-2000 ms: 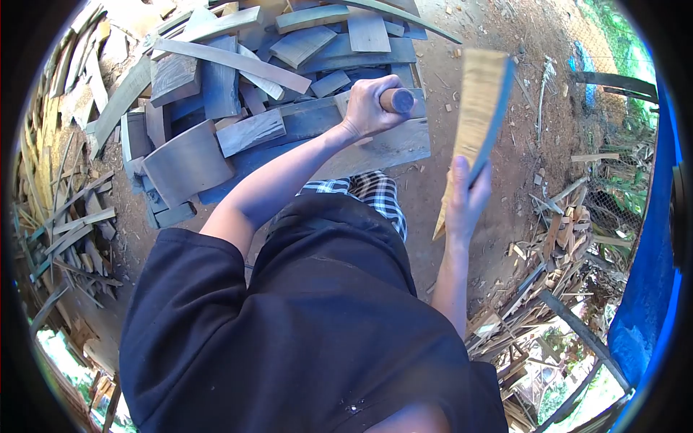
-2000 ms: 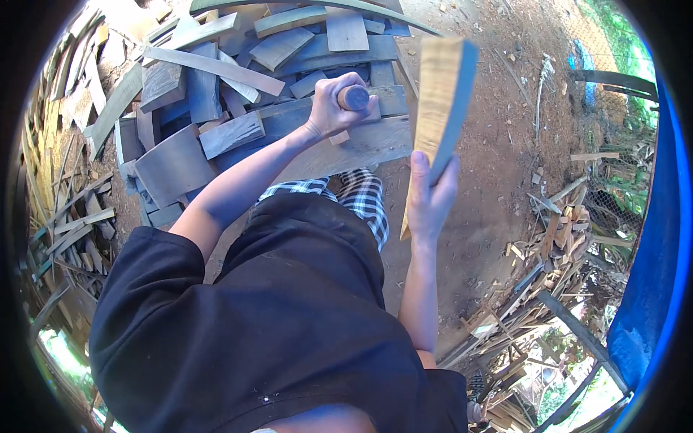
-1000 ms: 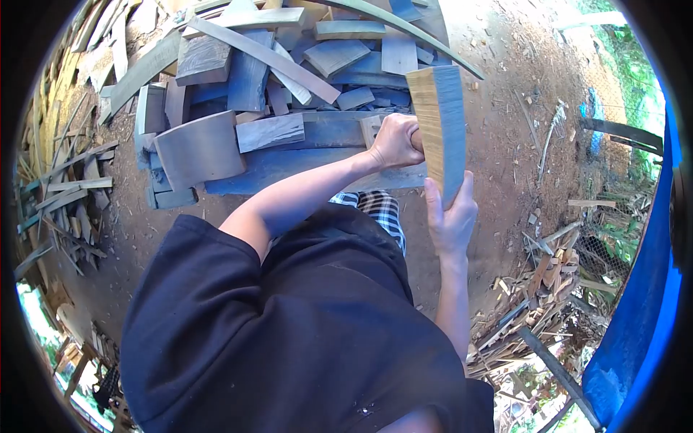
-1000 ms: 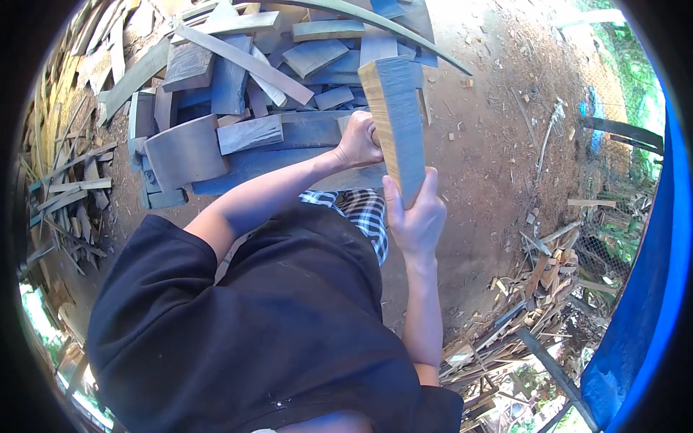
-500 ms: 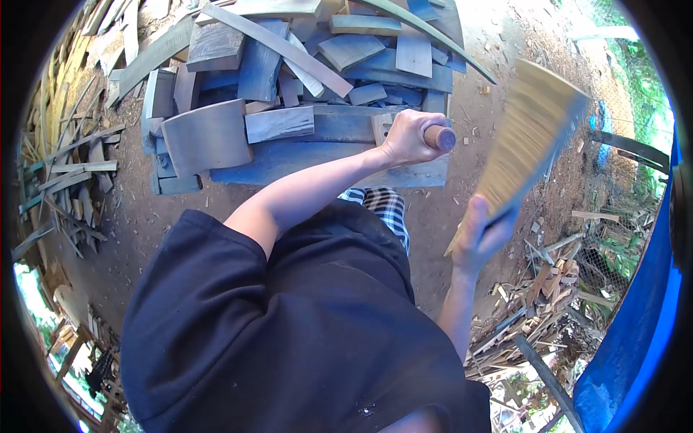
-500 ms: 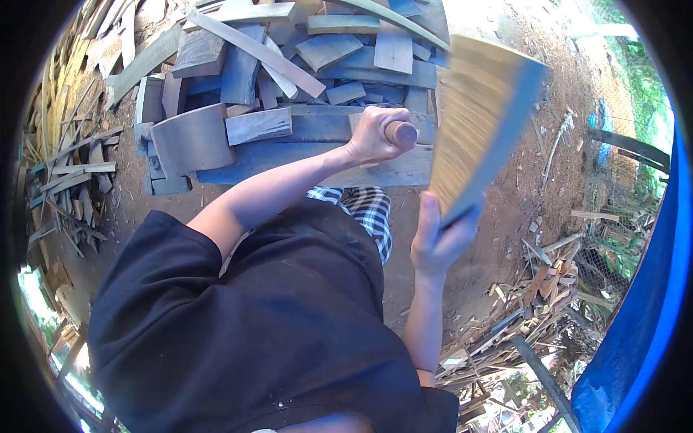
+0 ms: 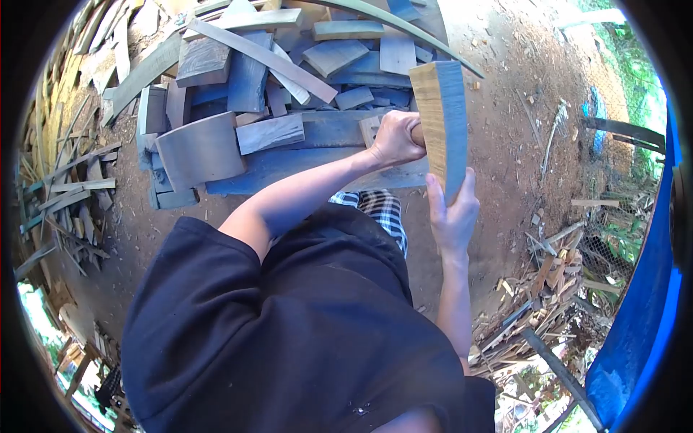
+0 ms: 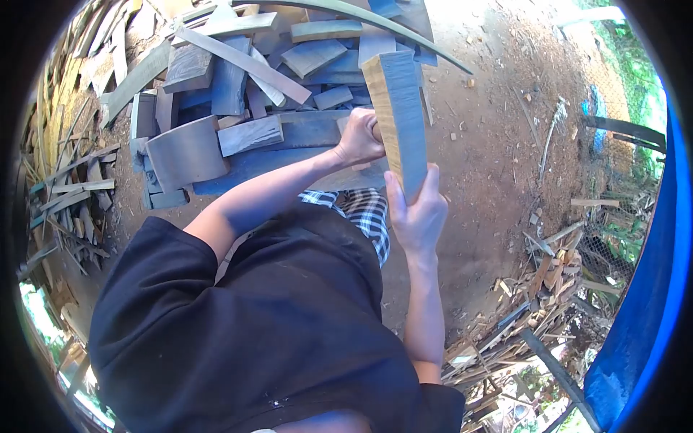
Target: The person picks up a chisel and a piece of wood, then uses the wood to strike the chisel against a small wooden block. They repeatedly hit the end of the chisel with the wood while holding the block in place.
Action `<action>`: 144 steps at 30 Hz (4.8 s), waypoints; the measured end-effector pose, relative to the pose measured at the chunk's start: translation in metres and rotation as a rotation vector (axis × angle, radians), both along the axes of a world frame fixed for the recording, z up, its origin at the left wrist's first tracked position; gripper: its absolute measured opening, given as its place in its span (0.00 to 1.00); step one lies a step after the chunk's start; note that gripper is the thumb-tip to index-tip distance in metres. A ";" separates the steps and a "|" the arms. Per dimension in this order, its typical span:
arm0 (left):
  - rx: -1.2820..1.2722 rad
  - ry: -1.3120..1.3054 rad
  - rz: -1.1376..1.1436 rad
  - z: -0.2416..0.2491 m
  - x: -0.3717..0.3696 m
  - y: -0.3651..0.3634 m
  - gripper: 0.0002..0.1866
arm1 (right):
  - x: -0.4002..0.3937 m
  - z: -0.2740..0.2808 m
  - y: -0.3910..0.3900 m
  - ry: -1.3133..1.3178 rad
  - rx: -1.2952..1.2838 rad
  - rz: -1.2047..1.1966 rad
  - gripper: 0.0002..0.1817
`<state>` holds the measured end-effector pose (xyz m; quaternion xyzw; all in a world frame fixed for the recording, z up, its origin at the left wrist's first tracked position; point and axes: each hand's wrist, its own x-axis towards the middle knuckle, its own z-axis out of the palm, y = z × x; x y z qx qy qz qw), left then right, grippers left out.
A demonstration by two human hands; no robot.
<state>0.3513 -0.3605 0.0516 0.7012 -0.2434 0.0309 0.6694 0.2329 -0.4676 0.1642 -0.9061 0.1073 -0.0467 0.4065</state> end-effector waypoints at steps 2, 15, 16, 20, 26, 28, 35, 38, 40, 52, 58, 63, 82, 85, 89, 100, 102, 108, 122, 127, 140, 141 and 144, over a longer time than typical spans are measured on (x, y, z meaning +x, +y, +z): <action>0.019 -0.016 0.008 0.006 0.000 0.004 0.15 | -0.003 0.003 -0.001 -0.031 0.078 0.000 0.20; -0.364 0.397 0.112 0.019 0.072 0.049 0.15 | -0.041 -0.028 -0.016 -0.009 0.111 -0.207 0.22; -0.360 0.399 0.107 0.020 0.071 0.049 0.15 | -0.042 -0.028 -0.016 -0.005 0.146 -0.231 0.21; 0.007 0.184 -0.124 0.028 0.063 0.041 0.23 | -0.043 -0.031 -0.018 -0.014 0.162 -0.284 0.21; 0.222 0.021 -0.261 0.031 0.059 0.022 0.27 | -0.042 -0.033 -0.018 -0.022 0.169 -0.303 0.21; 0.235 0.001 -0.248 0.026 0.060 0.015 0.26 | -0.043 -0.034 -0.017 -0.031 0.168 -0.298 0.21; 0.299 -0.047 -0.274 0.020 0.057 0.004 0.27 | -0.049 -0.036 -0.018 0.080 0.210 -0.316 0.20; 0.289 -0.033 -0.268 0.018 0.054 0.002 0.28 | -0.047 -0.039 -0.019 -0.016 0.159 -0.319 0.21; 0.270 -0.051 -0.255 0.017 0.053 0.002 0.28 | -0.047 -0.040 -0.019 -0.014 0.154 -0.327 0.21; 0.399 -0.146 -0.142 0.017 0.053 0.006 0.34 | -0.051 -0.043 -0.021 0.062 0.205 -0.341 0.20; 0.396 -0.165 -0.125 0.018 0.053 0.004 0.33 | -0.049 -0.045 -0.022 0.042 0.182 -0.333 0.22; 0.422 -0.165 -0.117 0.017 0.054 0.003 0.32 | -0.050 -0.044 -0.023 0.019 0.162 -0.331 0.23; 0.395 -0.157 -0.058 0.003 0.060 0.006 0.28 | -0.031 -0.032 -0.028 0.028 0.169 -0.285 0.23; 0.369 -0.213 -0.049 0.003 0.052 0.006 0.26 | -0.004 0.009 -0.026 -0.072 0.208 -0.269 0.23; 0.326 -0.220 -0.083 0.007 0.043 0.008 0.25 | 0.030 0.042 -0.018 -0.374 0.299 -0.246 0.21; 0.309 -0.183 0.001 0.009 0.039 0.021 0.25 | 0.043 0.037 -0.002 -0.190 0.130 -0.079 0.25; 0.279 -0.210 0.005 0.009 0.037 0.020 0.25 | 0.041 0.024 -0.002 -0.309 0.192 -0.144 0.25; 0.338 -0.161 -0.037 0.015 0.034 0.020 0.20 | 0.040 0.042 -0.012 -0.138 0.110 -0.041 0.26; 0.212 -0.064 0.371 -0.015 0.057 0.034 0.21 | 0.009 -0.006 -0.020 0.053 0.148 -0.119 0.25; 0.197 -0.066 0.440 -0.008 0.060 0.040 0.22 | -0.011 -0.028 -0.026 0.122 0.154 -0.158 0.26; -0.089 0.245 0.316 -0.001 0.065 0.044 0.20 | -0.028 -0.045 -0.028 0.147 0.199 -0.210 0.27; -0.118 0.229 0.339 -0.002 0.068 0.045 0.19 | -0.028 -0.044 -0.028 0.160 0.199 -0.214 0.27; -0.204 0.178 0.362 -0.001 0.080 0.049 0.19 | -0.030 -0.045 -0.029 0.185 0.194 -0.213 0.27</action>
